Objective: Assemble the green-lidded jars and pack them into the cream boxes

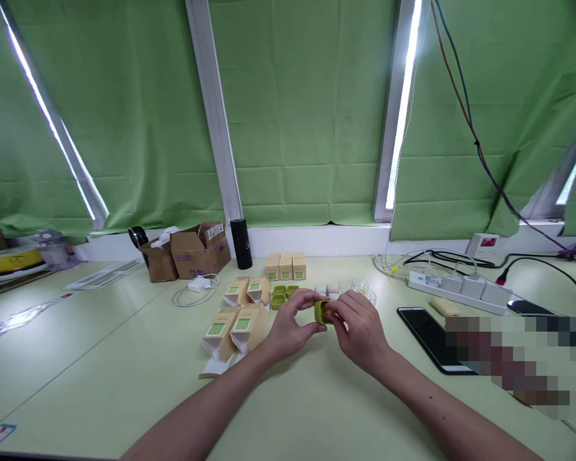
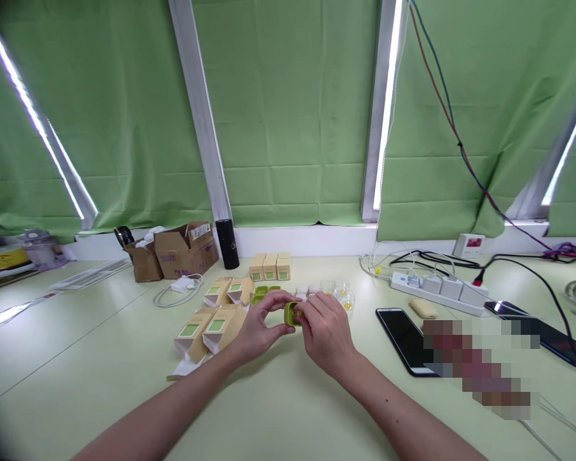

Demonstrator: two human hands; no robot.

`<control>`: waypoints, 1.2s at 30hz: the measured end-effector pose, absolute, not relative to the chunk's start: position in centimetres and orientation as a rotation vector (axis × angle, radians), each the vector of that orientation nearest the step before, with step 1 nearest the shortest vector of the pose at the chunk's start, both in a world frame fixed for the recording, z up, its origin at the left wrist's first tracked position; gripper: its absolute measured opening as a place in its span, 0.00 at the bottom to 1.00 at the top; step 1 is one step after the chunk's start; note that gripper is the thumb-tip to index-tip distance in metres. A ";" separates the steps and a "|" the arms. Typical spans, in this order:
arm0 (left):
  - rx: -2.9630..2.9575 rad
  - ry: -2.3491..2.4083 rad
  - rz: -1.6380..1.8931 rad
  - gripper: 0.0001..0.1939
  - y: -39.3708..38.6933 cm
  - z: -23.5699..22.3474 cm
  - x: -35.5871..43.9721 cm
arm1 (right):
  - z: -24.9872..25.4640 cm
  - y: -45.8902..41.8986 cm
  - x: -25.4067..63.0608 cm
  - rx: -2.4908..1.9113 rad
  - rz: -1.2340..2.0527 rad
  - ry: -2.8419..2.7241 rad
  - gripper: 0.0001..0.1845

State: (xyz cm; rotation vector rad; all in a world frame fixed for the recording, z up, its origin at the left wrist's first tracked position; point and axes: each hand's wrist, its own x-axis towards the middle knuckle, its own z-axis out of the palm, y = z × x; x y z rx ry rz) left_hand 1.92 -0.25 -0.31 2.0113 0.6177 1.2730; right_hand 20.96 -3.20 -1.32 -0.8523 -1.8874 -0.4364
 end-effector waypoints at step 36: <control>2.263 0.760 1.401 0.26 1.0 -0.6 0.8 | -2.0 -3.1 21.2 -0.879 -0.263 -1.969 0.30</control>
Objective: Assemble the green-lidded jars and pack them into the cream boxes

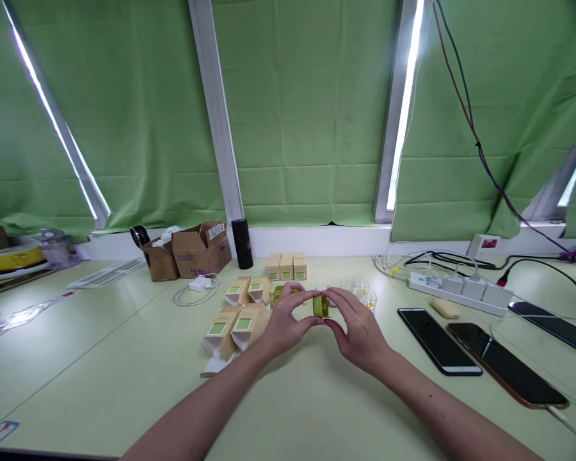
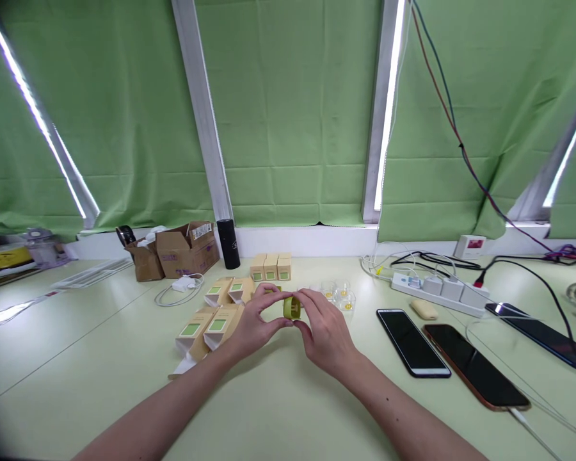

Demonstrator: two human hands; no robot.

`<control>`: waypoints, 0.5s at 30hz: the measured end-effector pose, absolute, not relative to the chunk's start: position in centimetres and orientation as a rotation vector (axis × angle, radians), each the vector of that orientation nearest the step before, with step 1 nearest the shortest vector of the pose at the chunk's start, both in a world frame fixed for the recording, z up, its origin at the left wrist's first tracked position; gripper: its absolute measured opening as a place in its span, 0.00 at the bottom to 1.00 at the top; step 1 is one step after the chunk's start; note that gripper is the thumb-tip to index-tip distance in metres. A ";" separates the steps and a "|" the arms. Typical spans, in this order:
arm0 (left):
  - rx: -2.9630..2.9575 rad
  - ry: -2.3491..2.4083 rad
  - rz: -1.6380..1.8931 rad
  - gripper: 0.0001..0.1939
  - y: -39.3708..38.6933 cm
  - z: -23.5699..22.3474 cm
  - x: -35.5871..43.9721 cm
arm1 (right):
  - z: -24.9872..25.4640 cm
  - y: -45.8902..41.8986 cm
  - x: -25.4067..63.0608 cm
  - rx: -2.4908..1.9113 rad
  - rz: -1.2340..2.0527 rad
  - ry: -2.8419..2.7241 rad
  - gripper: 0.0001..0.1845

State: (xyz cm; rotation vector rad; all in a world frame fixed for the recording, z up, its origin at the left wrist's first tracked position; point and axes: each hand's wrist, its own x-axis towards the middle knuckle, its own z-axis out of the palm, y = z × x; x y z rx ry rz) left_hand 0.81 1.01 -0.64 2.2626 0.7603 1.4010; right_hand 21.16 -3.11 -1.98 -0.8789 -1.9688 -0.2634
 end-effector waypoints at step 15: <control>2.097 0.930 1.366 0.06 0.2 -0.2 1.5 | -2.1 -2.9 21.0 -0.856 -0.050 -1.843 0.25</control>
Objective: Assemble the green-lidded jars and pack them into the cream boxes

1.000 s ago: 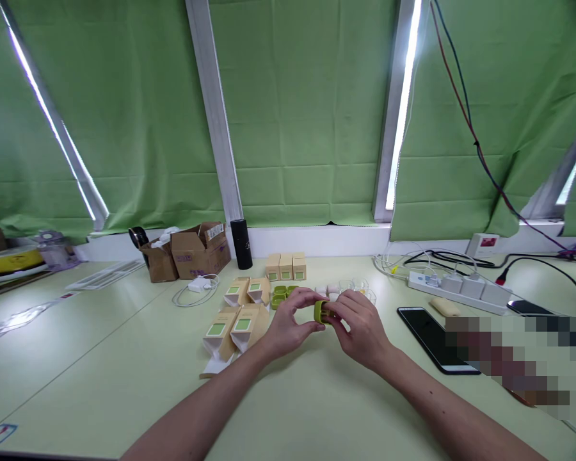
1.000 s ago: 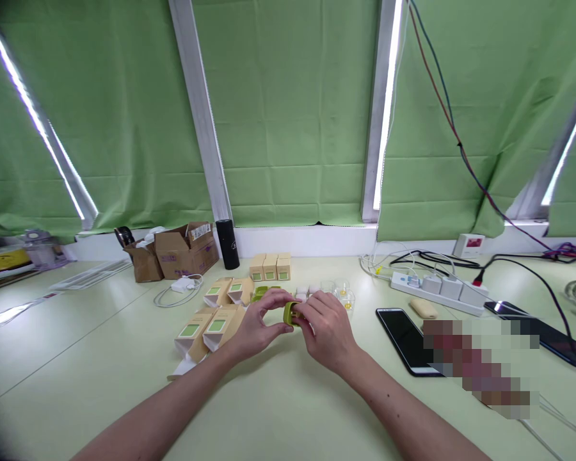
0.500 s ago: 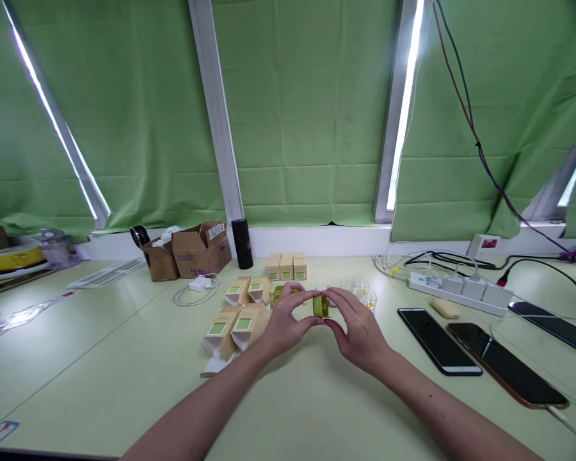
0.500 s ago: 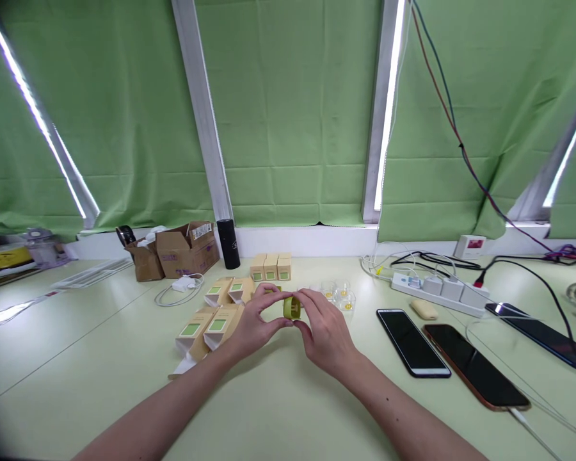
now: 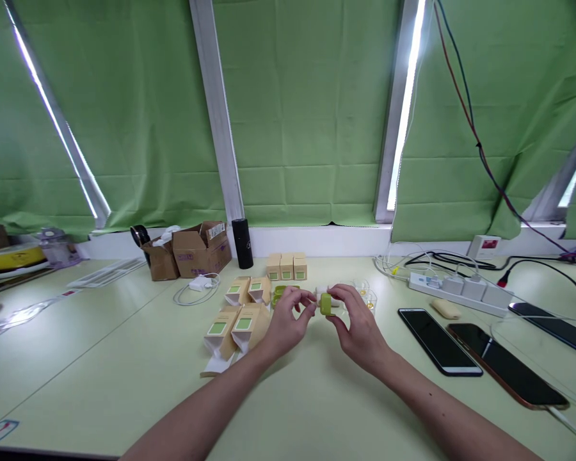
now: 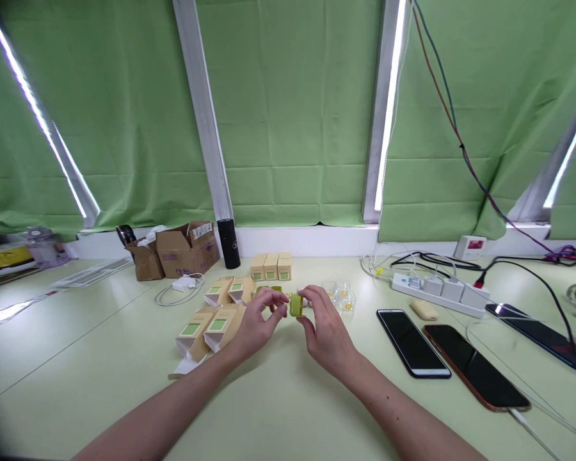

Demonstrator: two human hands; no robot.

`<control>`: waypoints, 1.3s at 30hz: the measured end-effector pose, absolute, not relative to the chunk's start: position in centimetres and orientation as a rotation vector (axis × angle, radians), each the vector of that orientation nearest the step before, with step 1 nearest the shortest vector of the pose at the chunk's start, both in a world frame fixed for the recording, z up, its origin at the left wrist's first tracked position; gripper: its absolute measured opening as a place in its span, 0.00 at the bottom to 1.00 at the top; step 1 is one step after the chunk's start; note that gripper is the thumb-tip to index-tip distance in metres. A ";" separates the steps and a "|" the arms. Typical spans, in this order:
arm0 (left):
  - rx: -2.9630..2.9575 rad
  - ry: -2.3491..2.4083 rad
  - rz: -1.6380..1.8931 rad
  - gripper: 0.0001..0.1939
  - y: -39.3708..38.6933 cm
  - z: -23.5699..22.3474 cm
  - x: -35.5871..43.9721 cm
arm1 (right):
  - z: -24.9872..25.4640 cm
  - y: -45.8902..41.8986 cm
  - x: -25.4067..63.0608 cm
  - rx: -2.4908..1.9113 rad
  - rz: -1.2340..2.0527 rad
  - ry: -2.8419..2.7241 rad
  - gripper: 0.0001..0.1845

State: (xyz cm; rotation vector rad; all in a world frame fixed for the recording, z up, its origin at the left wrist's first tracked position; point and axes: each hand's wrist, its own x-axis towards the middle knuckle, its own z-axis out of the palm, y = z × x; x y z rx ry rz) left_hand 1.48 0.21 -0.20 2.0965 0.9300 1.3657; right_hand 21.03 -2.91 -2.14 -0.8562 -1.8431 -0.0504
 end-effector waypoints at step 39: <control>1.901 0.913 1.259 0.13 -0.2 -0.1 2.1 | -2.5 -2.7 20.9 -0.845 -0.046 -1.875 0.22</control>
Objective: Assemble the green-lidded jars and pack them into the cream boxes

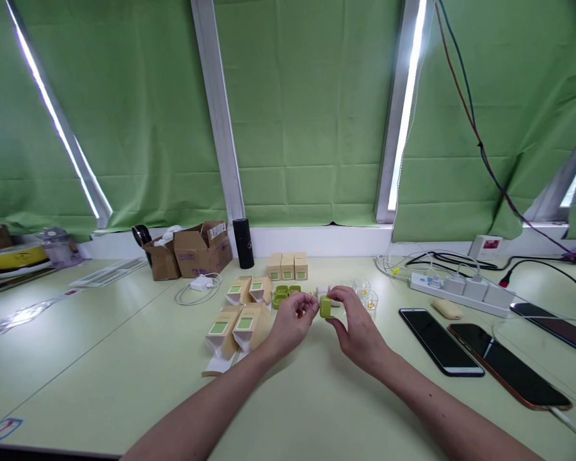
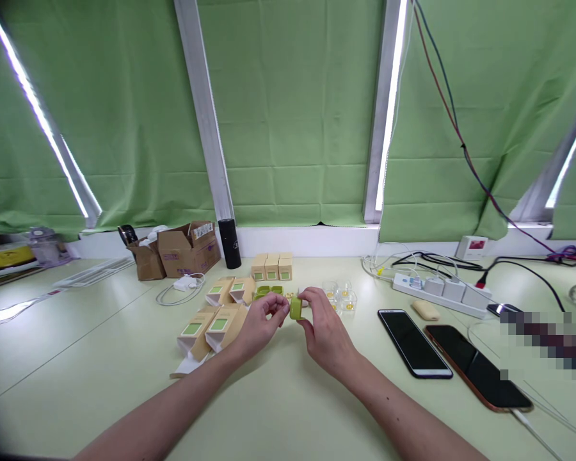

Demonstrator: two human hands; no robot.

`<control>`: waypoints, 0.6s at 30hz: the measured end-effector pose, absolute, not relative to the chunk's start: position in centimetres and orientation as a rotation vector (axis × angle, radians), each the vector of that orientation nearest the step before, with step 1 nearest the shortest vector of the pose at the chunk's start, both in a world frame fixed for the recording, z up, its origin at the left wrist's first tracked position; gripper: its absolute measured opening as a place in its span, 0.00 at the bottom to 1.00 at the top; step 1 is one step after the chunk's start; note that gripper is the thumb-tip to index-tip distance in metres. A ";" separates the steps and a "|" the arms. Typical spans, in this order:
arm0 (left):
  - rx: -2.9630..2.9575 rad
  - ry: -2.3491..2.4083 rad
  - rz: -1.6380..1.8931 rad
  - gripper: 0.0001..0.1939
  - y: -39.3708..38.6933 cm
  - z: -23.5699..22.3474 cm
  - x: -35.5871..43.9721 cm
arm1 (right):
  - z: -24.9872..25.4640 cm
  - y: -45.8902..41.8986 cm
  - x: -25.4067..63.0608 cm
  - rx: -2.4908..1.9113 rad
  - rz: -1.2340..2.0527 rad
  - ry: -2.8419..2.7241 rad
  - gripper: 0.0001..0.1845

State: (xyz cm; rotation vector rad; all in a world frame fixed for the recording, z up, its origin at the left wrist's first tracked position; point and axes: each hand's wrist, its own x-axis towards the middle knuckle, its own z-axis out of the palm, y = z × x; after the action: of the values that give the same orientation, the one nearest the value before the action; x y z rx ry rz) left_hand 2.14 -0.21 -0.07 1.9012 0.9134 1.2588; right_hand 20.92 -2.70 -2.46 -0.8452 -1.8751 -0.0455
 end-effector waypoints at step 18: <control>1.849 0.924 1.262 0.12 -0.1 0.1 2.0 | -2.5 -2.5 21.1 -0.856 -0.012 -1.890 0.23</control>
State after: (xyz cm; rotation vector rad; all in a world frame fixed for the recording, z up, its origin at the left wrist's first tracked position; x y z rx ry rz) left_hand 2.04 -0.13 0.07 1.8488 0.9240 1.2619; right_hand 21.09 -2.55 -2.50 -0.8557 -1.8901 -0.0118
